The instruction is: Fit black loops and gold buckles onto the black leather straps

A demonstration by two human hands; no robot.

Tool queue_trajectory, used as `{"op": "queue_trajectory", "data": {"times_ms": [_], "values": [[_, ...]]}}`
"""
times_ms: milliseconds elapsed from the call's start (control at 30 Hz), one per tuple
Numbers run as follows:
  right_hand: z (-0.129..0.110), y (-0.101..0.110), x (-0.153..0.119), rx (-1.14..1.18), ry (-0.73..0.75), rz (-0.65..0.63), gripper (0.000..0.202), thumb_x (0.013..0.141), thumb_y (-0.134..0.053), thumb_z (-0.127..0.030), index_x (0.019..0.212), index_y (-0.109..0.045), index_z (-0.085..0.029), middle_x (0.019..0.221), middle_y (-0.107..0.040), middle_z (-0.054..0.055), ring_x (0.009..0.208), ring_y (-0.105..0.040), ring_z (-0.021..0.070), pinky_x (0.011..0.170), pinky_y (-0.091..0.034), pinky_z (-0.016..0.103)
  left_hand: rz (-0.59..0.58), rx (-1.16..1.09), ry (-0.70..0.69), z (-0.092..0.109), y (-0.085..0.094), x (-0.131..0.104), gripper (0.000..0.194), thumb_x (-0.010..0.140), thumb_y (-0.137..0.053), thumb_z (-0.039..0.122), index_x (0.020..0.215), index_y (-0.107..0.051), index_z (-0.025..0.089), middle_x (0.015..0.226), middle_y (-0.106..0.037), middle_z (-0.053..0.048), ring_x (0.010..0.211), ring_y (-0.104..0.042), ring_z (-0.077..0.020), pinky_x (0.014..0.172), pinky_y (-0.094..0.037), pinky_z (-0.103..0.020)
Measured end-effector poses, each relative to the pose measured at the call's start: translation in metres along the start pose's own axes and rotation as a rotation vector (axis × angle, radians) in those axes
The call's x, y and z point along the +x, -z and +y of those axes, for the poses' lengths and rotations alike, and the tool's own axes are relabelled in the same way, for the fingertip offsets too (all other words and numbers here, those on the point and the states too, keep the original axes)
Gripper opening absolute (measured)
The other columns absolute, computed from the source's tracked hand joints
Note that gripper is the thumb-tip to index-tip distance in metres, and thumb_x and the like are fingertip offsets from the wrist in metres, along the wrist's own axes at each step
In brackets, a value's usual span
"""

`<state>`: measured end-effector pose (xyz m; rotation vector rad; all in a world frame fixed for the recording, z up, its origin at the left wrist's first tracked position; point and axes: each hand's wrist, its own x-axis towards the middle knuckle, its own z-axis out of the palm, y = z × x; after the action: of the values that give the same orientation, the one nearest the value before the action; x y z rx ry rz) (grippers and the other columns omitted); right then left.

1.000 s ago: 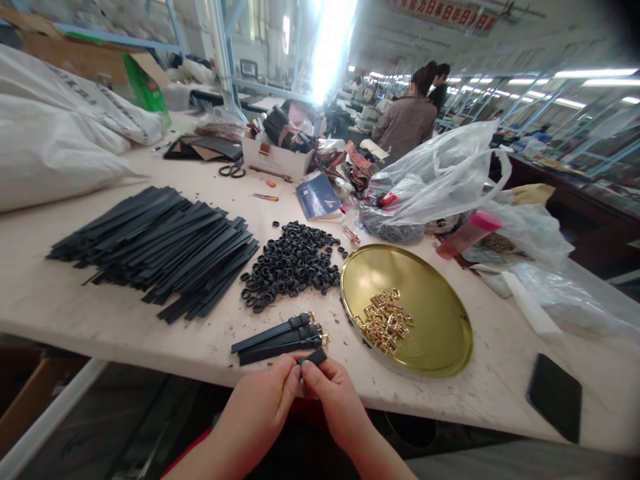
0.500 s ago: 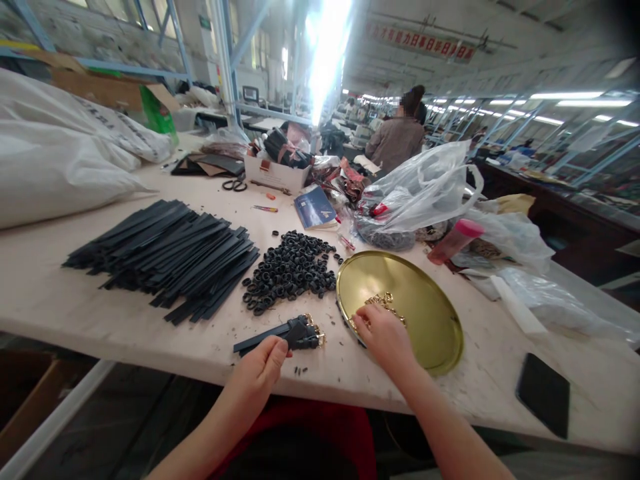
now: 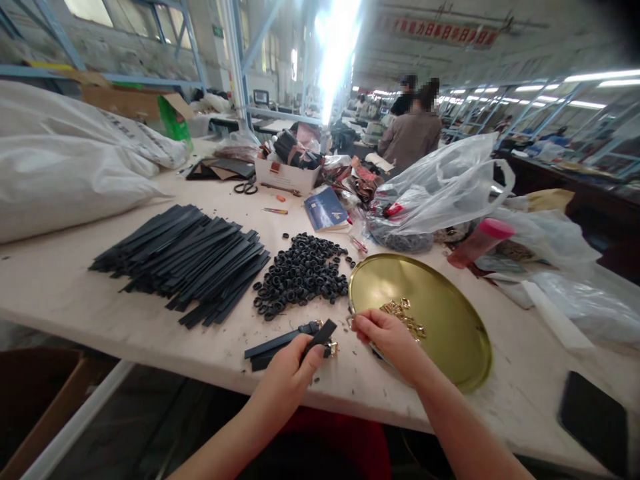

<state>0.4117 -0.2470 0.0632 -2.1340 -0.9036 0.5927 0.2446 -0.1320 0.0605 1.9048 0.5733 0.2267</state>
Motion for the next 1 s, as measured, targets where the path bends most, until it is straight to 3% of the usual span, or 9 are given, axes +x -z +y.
{"op": "queue_trajectory", "data": {"times_ms": [67, 133, 233, 367, 467, 533, 733, 867, 1000], "values": [[-0.014, -0.020, -0.013, 0.527, -0.050, -0.144, 0.030, 0.079, -0.051, -0.044, 0.074, -0.059, -0.016, 0.063, -0.059, 0.000, 0.057, -0.051, 0.0116, 0.058, -0.040, 0.025, 0.001, -0.054, 0.001, 0.001, -0.002, 0.008, 0.030, 0.083, -0.041, 0.041, 0.086, -0.055, 0.015, 0.075, -0.059, -0.001, 0.070, -0.052, -0.0162, 0.064, -0.038, -0.025], [-0.023, -0.038, -0.023, 0.821, -0.118, -0.223, 0.030, 0.074, -0.059, -0.045, 0.070, -0.059, -0.015, 0.060, -0.056, -0.001, 0.054, -0.048, 0.0097, 0.056, -0.039, 0.024, 0.006, -0.076, 0.029, 0.000, -0.002, 0.012, 0.027, 0.081, -0.045, 0.040, 0.082, -0.055, 0.015, 0.074, -0.060, -0.001, 0.070, -0.053, -0.0162, 0.065, -0.039, -0.025], [-0.024, -0.057, -0.029, 0.887, -0.141, -0.260, 0.026, 0.070, -0.064, -0.041, 0.072, -0.061, -0.015, 0.061, -0.056, -0.001, 0.056, -0.048, 0.0097, 0.057, -0.038, 0.024, 0.035, -0.072, 0.089, -0.005, 0.000, 0.012, 0.022, 0.080, -0.045, 0.034, 0.076, -0.054, 0.015, 0.069, -0.057, 0.000, 0.068, -0.051, -0.0152, 0.063, -0.039, -0.024], [-0.016, -0.066, -0.029, 0.810, -0.044, -0.093, 0.034, 0.065, -0.070, -0.032, 0.094, -0.060, -0.019, 0.069, -0.058, -0.003, 0.063, -0.052, 0.0117, 0.059, -0.041, 0.025, 0.007, -0.083, 0.103, -0.008, 0.002, 0.009, 0.022, 0.080, -0.045, 0.034, 0.077, -0.055, 0.014, 0.068, -0.053, 0.001, 0.066, -0.048, -0.0137, 0.060, -0.037, -0.023], [-0.013, -0.066, -0.028, 0.849, -0.047, -0.026, 0.026, 0.066, -0.070, -0.030, 0.088, -0.062, -0.018, 0.066, -0.059, -0.003, 0.060, -0.052, 0.0105, 0.060, -0.043, 0.025, -0.082, -0.161, 0.129, -0.008, 0.004, 0.005, 0.030, 0.085, -0.035, 0.040, 0.075, -0.051, 0.016, 0.054, -0.042, 0.005, 0.051, -0.040, -0.0107, 0.050, -0.032, -0.021], [-0.014, -0.065, -0.029, 1.000, -0.143, 0.008, 0.022, 0.065, -0.071, -0.029, 0.081, -0.063, -0.018, 0.066, -0.060, -0.003, 0.059, -0.054, 0.0093, 0.061, -0.045, 0.024, -0.104, -0.164, 0.131, -0.008, 0.007, 0.000, 0.034, 0.087, -0.030, 0.042, 0.072, -0.048, 0.017, 0.050, -0.036, 0.006, 0.047, -0.035, -0.0100, 0.047, -0.030, -0.021], [-0.022, -0.072, -0.036, 1.527, -0.503, -0.025, 0.027, 0.057, -0.077, -0.017, 0.081, -0.064, -0.019, 0.073, -0.064, -0.004, 0.052, -0.056, 0.0029, 0.055, -0.050, 0.015, -0.119, 0.098, 0.049, -0.009, 0.014, -0.018, 0.030, 0.088, -0.033, 0.035, 0.077, -0.055, 0.018, 0.066, -0.054, 0.002, 0.062, -0.048, -0.0130, 0.059, -0.033, -0.022], [-0.022, -0.074, -0.041, 1.565, -0.513, -0.065, 0.036, 0.058, -0.077, -0.015, 0.091, -0.064, -0.018, 0.070, -0.064, -0.003, 0.050, -0.057, 0.0029, 0.051, -0.051, 0.012, -0.107, 0.203, 0.027, -0.010, 0.017, -0.022, 0.030, 0.088, -0.033, 0.033, 0.077, -0.056, 0.018, 0.070, -0.058, 0.001, 0.066, -0.051, -0.0140, 0.060, -0.033, -0.022], [-0.021, -0.074, -0.044, 1.563, -0.514, -0.022, 0.036, 0.053, -0.080, -0.014, 0.086, -0.065, -0.016, 0.069, -0.065, -0.002, 0.054, -0.059, 0.0043, 0.054, -0.053, 0.014, -0.098, 0.212, 0.045, -0.012, 0.018, -0.025, 0.031, 0.088, -0.033, 0.033, 0.076, -0.057, 0.018, 0.071, -0.059, 0.001, 0.066, -0.052, -0.0141, 0.060, -0.035, -0.021]]}}
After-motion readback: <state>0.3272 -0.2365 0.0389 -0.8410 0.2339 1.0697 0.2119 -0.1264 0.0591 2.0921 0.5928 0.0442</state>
